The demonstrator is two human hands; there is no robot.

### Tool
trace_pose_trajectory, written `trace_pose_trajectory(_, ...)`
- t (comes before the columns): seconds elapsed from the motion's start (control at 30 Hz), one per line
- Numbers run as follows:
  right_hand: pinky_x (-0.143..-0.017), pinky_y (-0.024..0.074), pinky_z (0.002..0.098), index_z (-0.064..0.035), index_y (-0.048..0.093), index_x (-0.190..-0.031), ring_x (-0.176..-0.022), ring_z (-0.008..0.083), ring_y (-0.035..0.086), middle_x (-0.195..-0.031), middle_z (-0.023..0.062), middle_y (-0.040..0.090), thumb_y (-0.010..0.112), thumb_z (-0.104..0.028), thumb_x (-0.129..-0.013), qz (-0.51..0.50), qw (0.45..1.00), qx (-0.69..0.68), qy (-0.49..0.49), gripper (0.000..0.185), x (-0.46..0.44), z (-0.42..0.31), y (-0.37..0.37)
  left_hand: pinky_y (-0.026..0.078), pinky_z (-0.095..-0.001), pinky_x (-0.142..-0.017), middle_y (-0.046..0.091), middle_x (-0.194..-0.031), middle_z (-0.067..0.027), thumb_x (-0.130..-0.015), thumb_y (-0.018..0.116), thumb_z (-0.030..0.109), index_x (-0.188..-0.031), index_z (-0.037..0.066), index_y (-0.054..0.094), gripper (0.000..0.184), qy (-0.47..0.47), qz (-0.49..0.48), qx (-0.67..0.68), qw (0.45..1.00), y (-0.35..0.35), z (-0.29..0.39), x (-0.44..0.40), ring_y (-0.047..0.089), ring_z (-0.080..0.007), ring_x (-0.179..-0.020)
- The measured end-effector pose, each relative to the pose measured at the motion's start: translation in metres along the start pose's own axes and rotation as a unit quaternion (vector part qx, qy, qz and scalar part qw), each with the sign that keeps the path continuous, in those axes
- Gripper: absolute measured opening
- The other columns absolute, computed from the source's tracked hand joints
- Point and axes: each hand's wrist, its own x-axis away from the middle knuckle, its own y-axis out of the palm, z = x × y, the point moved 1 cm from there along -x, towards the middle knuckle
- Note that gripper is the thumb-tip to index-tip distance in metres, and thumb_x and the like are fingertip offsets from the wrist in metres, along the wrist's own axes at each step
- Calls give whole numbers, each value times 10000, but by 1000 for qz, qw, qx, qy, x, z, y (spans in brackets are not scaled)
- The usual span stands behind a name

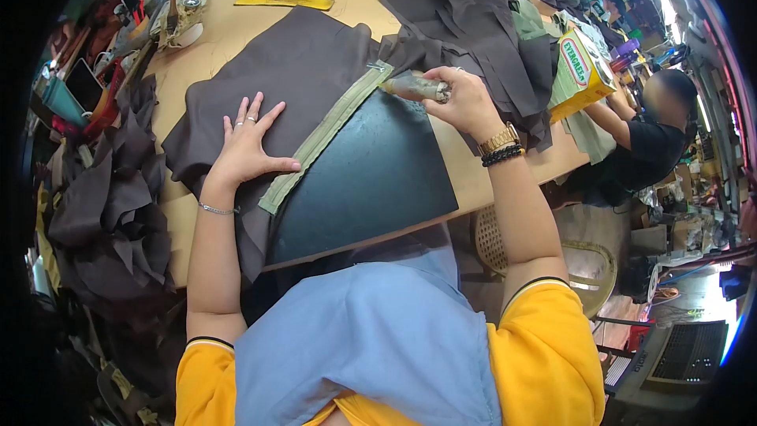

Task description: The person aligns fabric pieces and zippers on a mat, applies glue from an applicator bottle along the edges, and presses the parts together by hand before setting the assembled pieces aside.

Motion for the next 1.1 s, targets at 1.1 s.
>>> trace_pose_trajectory(1.1,-761,543,315,-23,698,-1100,-828,227,685,-949,121,706,786,-122,-735,4,995,-89,-44,388,29,-44,13,46,-603,-1219,213,-1650,-207,-454,870,704,-1530,229,443,1252,-3,0,0,1000,2,-1,-1,102,-384,-1548)
